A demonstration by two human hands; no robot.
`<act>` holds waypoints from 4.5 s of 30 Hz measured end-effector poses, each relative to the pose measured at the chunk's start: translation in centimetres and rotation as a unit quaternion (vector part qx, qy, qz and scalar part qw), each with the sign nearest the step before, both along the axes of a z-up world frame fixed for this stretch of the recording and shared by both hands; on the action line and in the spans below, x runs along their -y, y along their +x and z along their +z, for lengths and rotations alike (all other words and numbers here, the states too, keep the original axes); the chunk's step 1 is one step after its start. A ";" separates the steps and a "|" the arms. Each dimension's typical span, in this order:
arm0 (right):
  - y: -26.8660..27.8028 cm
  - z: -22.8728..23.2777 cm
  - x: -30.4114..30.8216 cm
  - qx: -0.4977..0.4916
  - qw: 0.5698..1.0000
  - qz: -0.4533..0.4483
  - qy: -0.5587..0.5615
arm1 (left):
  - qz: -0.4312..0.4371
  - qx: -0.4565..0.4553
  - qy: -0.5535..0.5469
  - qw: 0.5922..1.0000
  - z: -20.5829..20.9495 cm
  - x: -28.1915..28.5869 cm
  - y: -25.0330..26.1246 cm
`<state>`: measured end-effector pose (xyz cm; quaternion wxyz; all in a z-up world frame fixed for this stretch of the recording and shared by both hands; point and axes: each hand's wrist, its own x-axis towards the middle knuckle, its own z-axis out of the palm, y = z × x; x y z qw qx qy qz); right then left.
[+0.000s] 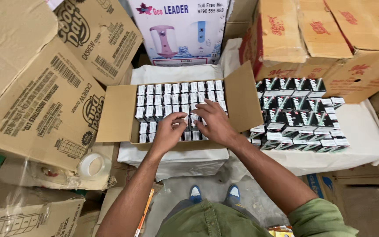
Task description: The person repeatedly picks small rectangular boxes from a large open cardboard box and stacks them in neat rows on a white surface to the right. The person handles the boxes one at a time, arranging them in a grid pattern.
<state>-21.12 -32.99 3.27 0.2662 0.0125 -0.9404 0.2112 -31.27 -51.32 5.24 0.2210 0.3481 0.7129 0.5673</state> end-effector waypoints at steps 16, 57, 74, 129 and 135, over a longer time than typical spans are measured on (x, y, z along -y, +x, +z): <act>-7.9 -5.2 7.6 0.230 0.970 -0.033 -0.075 | 0.096 -0.083 -0.117 0.985 -6.9 6.1 -6.0; 10.6 13.3 -6.3 0.044 0.913 -0.014 -0.405 | -0.192 0.112 0.171 0.960 5.9 -11.4 5.6; 28.6 10.7 -19.9 -0.022 0.816 -0.298 -0.495 | -0.153 0.321 0.163 0.920 -1.9 -34.8 24.3; 30.3 -8.7 -36.9 -0.043 0.798 -0.430 -0.421 | -0.175 0.232 -0.080 0.953 -3.9 -46.3 31.8; 29.6 -1.7 -32.6 -0.110 0.805 -0.388 -0.434 | -0.215 0.146 -0.022 0.965 -1.4 -43.3 29.7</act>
